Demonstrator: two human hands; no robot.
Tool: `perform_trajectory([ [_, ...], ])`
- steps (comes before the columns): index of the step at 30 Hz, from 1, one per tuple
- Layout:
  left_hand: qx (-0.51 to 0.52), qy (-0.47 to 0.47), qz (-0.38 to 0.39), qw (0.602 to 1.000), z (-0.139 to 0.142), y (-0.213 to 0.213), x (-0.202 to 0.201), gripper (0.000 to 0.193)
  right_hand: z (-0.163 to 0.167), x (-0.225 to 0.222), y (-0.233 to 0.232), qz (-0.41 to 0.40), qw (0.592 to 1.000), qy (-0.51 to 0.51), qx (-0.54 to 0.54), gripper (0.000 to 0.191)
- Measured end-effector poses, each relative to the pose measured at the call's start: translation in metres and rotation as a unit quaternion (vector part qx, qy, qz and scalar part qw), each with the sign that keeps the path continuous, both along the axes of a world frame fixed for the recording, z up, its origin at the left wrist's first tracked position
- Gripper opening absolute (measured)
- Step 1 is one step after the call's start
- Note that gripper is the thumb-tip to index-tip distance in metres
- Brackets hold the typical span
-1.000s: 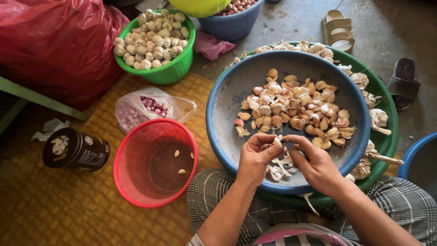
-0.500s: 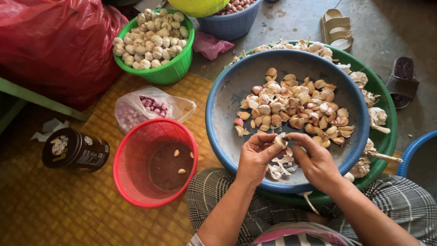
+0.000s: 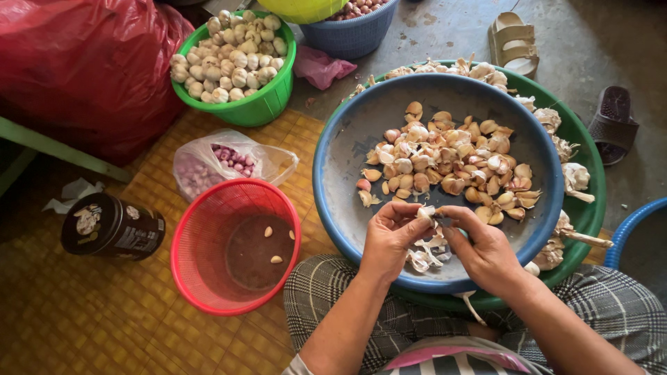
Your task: The person sits on the floor with a large blue bowl of unpeeled garlic bulbs and cloves, breaking apart bulbs and peeling the papery skins off cloves by hand, occasionally using a small knife to help. Peeled cloves are dropped into a red colander beside them and skins are discarded back into the bowl.
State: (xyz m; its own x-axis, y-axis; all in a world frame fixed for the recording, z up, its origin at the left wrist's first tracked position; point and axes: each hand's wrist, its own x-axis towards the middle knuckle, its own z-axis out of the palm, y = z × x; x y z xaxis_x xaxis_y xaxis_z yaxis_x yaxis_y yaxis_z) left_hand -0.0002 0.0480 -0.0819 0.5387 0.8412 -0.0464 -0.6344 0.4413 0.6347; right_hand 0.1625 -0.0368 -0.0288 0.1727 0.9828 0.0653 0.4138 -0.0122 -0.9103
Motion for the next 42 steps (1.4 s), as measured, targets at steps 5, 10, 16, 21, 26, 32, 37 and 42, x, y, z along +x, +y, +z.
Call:
perform_trajectory([
  [5, 0.019, 0.005, 0.002, 1.0, 0.005, 0.001, -0.001, 0.019, -0.002, -0.004, 0.004, -0.044, 0.999, 0.021, -0.022, 0.03],
  [10, 0.008, 0.047, 0.014, 0.999, 0.006, 0.0, 0.001, 0.021, -0.002, -0.008, 0.003, -0.047, 0.999, -0.013, -0.015, 0.031],
  [16, 0.037, 0.045, 0.011, 0.998, -0.002, 0.0, 0.002, 0.023, -0.008, -0.013, 0.002, -0.049, 0.996, -0.026, 0.067, 0.028],
  [21, 0.039, 0.029, -0.007, 0.999, -0.004, -0.004, 0.003, 0.03, -0.018, -0.01, 0.003, -0.094, 0.993, 0.06, -0.031, 0.032],
  [26, 0.044, 0.033, 0.0, 0.998, -0.003, -0.004, 0.001, 0.036, -0.017, 0.004, 0.005, -0.04, 0.973, 0.218, -0.061, 0.039],
  [32, 0.056, 0.066, 0.035, 0.996, -0.01, -0.005, 0.006, 0.026, -0.016, 0.006, 0.0, 0.002, 0.961, 0.272, -0.051, 0.043],
  [37, 0.068, 0.059, 0.015, 0.996, -0.011, -0.005, 0.01, 0.022, -0.016, 0.002, 0.004, 0.007, 0.954, 0.293, -0.068, 0.041],
  [42, 0.042, 0.125, 0.066, 0.989, -0.008, -0.001, 0.006, 0.022, 0.006, 0.04, 0.01, -0.076, 0.985, 0.156, -0.023, 0.047],
])
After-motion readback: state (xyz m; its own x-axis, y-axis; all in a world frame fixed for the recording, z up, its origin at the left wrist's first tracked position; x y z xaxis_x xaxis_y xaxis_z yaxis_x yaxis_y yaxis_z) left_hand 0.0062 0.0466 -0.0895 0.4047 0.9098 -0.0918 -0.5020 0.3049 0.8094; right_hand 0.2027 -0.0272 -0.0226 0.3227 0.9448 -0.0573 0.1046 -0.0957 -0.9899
